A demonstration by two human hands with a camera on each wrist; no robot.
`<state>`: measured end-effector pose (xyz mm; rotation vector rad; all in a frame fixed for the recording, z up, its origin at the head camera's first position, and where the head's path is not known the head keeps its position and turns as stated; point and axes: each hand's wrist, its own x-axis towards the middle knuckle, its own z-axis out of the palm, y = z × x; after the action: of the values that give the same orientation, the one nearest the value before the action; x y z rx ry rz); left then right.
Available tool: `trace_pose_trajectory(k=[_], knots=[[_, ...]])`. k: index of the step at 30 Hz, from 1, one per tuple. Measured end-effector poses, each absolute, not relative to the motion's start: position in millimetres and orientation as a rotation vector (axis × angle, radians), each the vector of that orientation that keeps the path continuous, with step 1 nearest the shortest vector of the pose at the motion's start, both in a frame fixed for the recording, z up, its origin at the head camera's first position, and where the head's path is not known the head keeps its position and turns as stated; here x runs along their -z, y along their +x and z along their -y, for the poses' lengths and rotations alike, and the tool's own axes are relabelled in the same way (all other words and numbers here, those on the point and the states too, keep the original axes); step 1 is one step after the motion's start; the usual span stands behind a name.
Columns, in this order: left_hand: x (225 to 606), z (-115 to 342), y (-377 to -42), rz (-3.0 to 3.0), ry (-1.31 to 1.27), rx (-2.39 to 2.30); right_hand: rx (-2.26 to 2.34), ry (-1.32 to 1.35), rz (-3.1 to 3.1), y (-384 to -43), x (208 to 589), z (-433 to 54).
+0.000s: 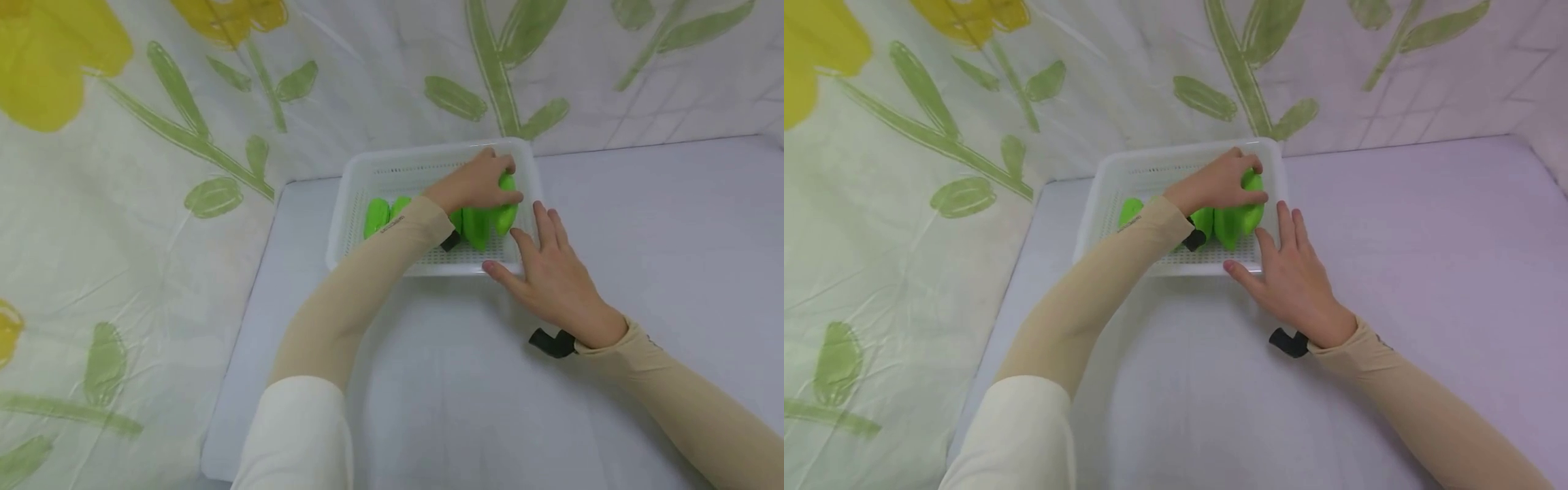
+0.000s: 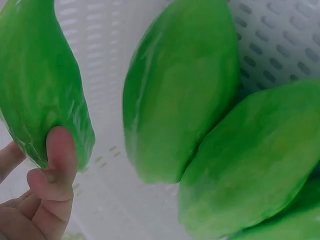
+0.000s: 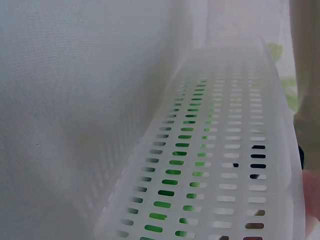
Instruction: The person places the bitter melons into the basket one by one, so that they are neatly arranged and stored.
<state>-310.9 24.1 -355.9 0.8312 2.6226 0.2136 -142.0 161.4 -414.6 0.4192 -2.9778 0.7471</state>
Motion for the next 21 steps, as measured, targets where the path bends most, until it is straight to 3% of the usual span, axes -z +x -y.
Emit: trace_pose_trajectory(k=[21], knots=[[377, -32, -312, -2.549, 0.837, -0.075, -0.723, 0.404, 2.976, -142, 417, -161]])
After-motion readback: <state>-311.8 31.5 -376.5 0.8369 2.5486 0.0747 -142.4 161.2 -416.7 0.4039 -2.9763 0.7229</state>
